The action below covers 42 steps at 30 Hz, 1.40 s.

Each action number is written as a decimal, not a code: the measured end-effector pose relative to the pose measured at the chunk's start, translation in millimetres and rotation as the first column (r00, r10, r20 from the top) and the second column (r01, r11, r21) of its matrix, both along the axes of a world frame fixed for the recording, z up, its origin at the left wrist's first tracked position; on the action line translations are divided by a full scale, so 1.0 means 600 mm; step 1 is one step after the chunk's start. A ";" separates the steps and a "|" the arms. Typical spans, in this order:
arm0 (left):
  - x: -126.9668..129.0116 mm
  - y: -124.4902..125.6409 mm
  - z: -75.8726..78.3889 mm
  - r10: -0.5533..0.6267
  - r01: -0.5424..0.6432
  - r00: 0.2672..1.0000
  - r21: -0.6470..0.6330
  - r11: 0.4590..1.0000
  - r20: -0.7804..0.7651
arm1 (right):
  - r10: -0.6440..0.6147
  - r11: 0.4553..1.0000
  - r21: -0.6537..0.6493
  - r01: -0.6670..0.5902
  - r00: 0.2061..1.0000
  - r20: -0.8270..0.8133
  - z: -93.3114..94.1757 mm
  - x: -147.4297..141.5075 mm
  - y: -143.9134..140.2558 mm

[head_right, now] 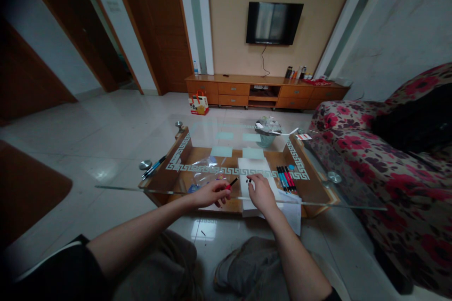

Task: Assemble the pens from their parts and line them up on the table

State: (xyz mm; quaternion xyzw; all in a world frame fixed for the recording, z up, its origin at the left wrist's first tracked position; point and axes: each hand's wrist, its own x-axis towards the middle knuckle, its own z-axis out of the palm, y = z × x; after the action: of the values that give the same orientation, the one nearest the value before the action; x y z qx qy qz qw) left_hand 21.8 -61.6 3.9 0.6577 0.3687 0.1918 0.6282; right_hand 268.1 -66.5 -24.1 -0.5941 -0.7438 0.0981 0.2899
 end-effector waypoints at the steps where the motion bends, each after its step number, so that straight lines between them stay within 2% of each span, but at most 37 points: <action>1: 0.000 0.000 0.002 0.002 -0.002 1.000 0.003 1.000 -0.004 | -0.001 1.000 0.001 0.001 1.000 0.004 -0.001 0.000 0.000; 6: 0.000 -0.001 0.007 0.011 -0.010 1.000 0.007 1.000 -0.024 | -0.026 0.999 0.039 0.027 0.999 -0.021 -0.001 0.003 0.003; 10: -0.001 0.000 0.002 0.015 -0.015 0.999 0.011 1.000 -0.034 | -0.076 0.993 0.078 0.089 0.985 -0.156 0.007 0.004 0.008; 16: -0.003 0.001 0.002 0.007 -0.006 0.999 0.024 1.000 -0.031 | -0.077 0.997 -0.013 0.079 0.896 -0.438 0.018 -0.002 0.012; 21: -0.003 0.001 0.001 0.000 0.000 1.000 0.012 1.000 -0.027 | -0.069 0.998 -0.051 0.049 0.822 -0.565 0.021 -0.007 0.013; 32: -0.002 0.000 0.003 -0.024 0.025 0.998 0.015 1.000 -0.057 | -0.053 0.999 -0.029 0.045 0.770 -0.636 0.040 -0.018 0.005; 42: -0.002 -0.001 0.011 -0.035 0.033 0.996 -0.017 0.999 -0.086 | -0.040 0.999 -0.010 0.044 0.769 -0.638 0.043 -0.019 0.003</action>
State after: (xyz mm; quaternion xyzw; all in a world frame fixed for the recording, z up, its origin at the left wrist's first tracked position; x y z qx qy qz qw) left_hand 20.8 -62.1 10.3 0.6667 0.3857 0.1498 0.6199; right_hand 256.6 -64.7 1.9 -0.5414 -0.5882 0.2854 0.5287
